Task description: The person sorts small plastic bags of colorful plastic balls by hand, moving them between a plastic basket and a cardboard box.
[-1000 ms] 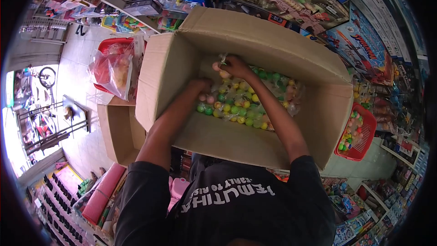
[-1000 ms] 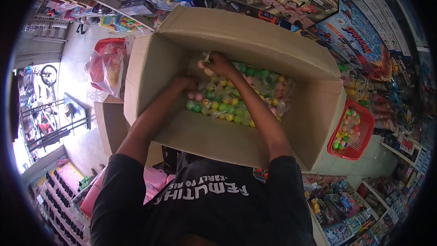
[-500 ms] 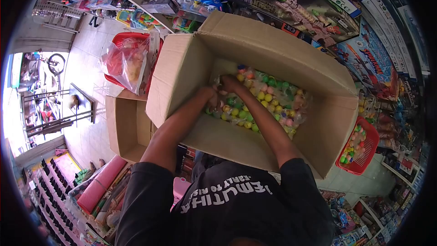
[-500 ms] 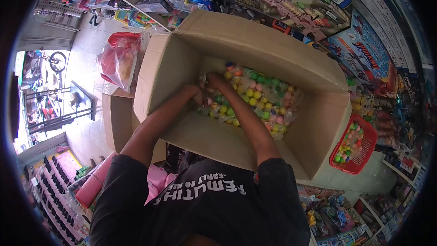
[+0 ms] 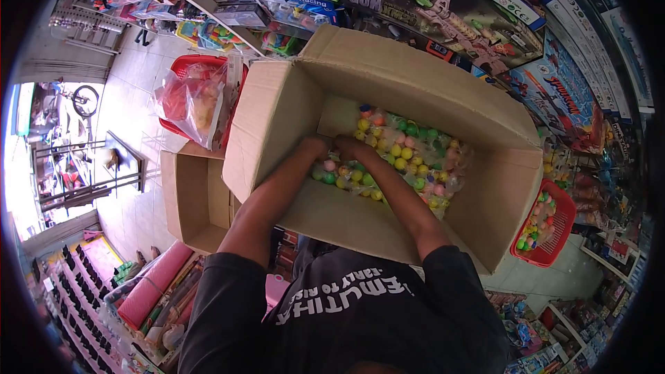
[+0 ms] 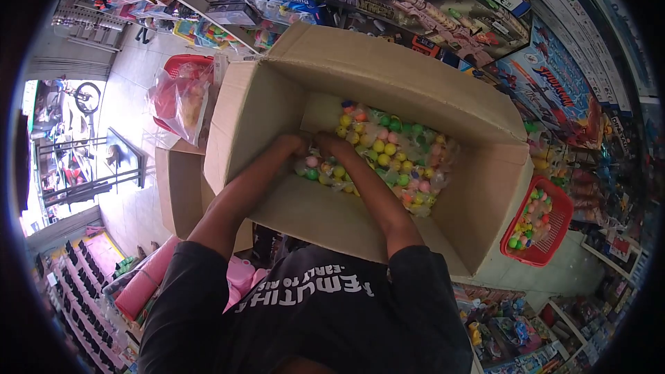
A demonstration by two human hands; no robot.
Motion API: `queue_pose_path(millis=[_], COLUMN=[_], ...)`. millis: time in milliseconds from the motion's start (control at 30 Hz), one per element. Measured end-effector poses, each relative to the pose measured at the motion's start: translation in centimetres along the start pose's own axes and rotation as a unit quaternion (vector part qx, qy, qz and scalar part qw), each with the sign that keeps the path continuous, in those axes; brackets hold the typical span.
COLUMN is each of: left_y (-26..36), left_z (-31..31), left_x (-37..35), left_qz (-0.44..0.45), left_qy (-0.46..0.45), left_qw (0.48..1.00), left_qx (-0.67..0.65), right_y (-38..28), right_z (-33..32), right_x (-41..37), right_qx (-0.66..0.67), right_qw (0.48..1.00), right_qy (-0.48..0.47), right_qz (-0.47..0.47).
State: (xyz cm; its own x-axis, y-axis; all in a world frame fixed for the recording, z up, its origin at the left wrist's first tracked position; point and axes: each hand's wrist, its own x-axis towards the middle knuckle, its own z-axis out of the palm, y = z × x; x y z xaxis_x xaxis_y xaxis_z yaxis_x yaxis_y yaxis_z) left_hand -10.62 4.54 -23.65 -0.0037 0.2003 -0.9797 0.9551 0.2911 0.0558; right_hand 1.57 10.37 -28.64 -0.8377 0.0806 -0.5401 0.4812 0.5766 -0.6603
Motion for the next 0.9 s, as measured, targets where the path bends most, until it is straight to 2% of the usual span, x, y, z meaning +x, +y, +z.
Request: queue_pose_path(millis=[67, 167, 200, 267, 367, 467, 567, 600, 633, 667, 700, 767, 833, 900], left_y=[0.0, -2.9, -2.5, -1.1, -0.4, -1.7, -1.0, -1.3, -1.9, -2.6, -3.1, -3.7, -3.2, -3.2], left_z=[0.4, 3.1, 2.7, 1.2, 0.8, 1.9, 0.8, 1.1, 1.9, 2.6, 3.2, 3.9, 3.5, 3.6], left_x=[-0.4, 6.4, 5.8, 2.9, 0.1, 3.6, 1.1, 2.0, 3.9, 5.7, 7.2, 9.2, 9.3, 10.0], left_qz=[0.015, 0.006, 0.005, 0.013, 0.032, 0.051, 0.034, 0.033, 0.040, 0.048, 0.048, 0.036, 0.029, 0.023], left_qy=[0.077, 0.116, 0.116, 0.033, 0.033, -0.019, -0.029, -0.029, -0.025, -0.020, -0.020, -0.057, -0.054, -0.051], left_qw=[0.997, 0.993, 0.993, 0.999, 0.997, 0.999, 0.999, 0.999, 0.998, 0.994, 0.994, 0.985, 0.989, 0.993], left_qx=[-0.015, -0.032, -0.033, -0.003, 0.055, 0.001, 0.011, 0.011, -0.043, -0.096, -0.095, -0.161, -0.134, -0.108], right_y=[-0.2, -1.4, -1.8, -1.9, -0.5, -0.1, 0.0, 0.2, 0.4, 0.1, -0.5, -1.1, -1.3, -1.7], right_z=[0.6, 0.3, 0.0, 0.1, 1.1, 1.3, 1.2, 1.4, 1.5, 1.4, 1.0, 0.5, 0.6, 0.7], right_x=[0.0, -0.9, -1.2, -1.1, -0.1, 0.6, 0.7, 0.7, 0.7, 0.5, 0.1, -0.6, -1.0, -0.9], right_qx=[-0.042, -0.069, -0.068, -0.066, -0.071, -0.038, -0.054, -0.065, -0.077, -0.076, -0.086, -0.095, -0.145, -0.172], right_qw=[0.999, 0.996, 0.996, 0.997, 0.995, 0.998, 0.998, 0.996, 0.993, 0.993, 0.992, 0.991, 0.981, 0.977], right_qy=[0.021, 0.052, 0.052, 0.050, 0.069, 0.051, 0.037, 0.061, 0.085, 0.086, 0.088, 0.091, 0.128, 0.123], right_qz=[-0.017, -0.016, -0.004, 0.008, -0.007, -0.006, 0.001, -0.005, -0.011, -0.010, 0.001, 0.015, -0.005, 0.002])
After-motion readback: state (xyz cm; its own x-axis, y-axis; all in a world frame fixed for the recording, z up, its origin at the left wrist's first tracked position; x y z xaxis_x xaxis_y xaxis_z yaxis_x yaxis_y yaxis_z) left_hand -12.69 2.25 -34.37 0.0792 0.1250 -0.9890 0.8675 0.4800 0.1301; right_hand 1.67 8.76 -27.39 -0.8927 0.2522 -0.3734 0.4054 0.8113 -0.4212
